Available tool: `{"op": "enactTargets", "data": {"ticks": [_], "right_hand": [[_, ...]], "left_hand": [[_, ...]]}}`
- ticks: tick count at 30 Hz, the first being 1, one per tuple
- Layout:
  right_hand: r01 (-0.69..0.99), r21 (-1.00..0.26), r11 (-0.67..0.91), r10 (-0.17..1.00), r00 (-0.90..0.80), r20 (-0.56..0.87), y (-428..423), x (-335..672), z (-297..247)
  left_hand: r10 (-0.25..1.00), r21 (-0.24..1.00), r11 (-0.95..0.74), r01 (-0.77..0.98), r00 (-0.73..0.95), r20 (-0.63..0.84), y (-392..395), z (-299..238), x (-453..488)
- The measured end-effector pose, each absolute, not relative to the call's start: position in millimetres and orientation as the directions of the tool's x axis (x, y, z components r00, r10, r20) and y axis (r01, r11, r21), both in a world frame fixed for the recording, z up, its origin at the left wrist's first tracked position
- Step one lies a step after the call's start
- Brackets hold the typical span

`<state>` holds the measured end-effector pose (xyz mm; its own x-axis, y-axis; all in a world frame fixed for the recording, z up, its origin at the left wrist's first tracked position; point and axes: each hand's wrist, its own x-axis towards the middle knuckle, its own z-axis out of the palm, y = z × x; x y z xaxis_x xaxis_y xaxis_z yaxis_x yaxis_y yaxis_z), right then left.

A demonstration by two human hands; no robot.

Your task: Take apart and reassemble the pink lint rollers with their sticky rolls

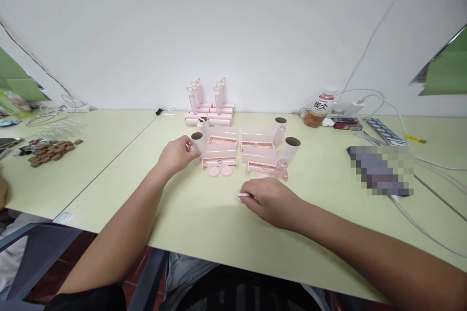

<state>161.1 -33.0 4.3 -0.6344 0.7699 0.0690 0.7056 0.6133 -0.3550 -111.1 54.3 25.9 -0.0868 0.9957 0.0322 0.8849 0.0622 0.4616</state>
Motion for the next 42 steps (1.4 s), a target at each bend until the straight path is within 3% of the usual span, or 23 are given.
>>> {"op": "enactTargets", "data": {"ticks": [6, 12, 17, 20, 28, 32, 35, 38, 40, 42], "right_hand": [[0.668, -0.300, 0.681, 0.702, -0.712, 0.011, -4.5, 85.7, 13.0], [0.712, -0.296, 0.636, 0.744, -0.668, -0.006, 25.9, 27.6, 13.1], [0.750, -0.289, 0.595, 0.780, -0.625, -0.019, 38.2, 18.1, 11.6], [0.749, -0.292, 0.594, 0.784, -0.621, 0.002, 38.4, 21.0, 10.3], [0.657, -0.330, 0.678, 0.729, -0.660, 0.181, -0.2, 56.8, 17.4], [0.480, -0.399, 0.781, 0.622, -0.654, 0.432, -43.9, 116.5, 5.4], [0.543, -0.446, 0.711, 0.701, -0.502, 0.506, -63.2, 179.2, -10.1], [0.760, -0.460, 0.460, 0.834, -0.190, 0.518, -57.6, 238.2, -26.8], [0.832, -0.494, 0.253, 0.909, -0.030, 0.415, -43.4, 265.5, -37.3], [0.853, -0.500, 0.150, 0.958, -0.001, 0.286, -26.8, 279.6, -45.4]], "left_hand": [[1.000, 0.538, 0.024, 0.843, -0.024, -0.008, 56.6, 16.5, -118.9], [0.985, 0.632, 0.054, 0.773, 0.064, -0.163, 48.9, 23.1, -144.5], [0.931, 0.545, -0.042, 0.838, 0.230, -0.282, 42.0, 27.8, -158.7], [0.926, 0.462, -0.089, 0.882, 0.244, -0.288, 41.0, 24.4, -150.6], [0.919, 0.344, -0.162, 0.925, 0.268, -0.288, 43.7, 7.8, -131.5], [0.954, 0.285, -0.109, 0.952, 0.181, -0.241, 44.3, 5.9, -132.6], [0.973, 0.248, -0.127, 0.961, 0.169, -0.157, 44.4, 3.6, -135.5], [0.962, 0.261, -0.198, 0.945, 0.239, -0.135, 46.2, -2.6, -138.3], [0.950, 0.292, -0.236, 0.927, 0.283, -0.133, 48.9, -8.2, -137.7], [0.952, 0.295, -0.231, 0.927, 0.278, -0.131, 52.4, -13.8, -134.5]]}}
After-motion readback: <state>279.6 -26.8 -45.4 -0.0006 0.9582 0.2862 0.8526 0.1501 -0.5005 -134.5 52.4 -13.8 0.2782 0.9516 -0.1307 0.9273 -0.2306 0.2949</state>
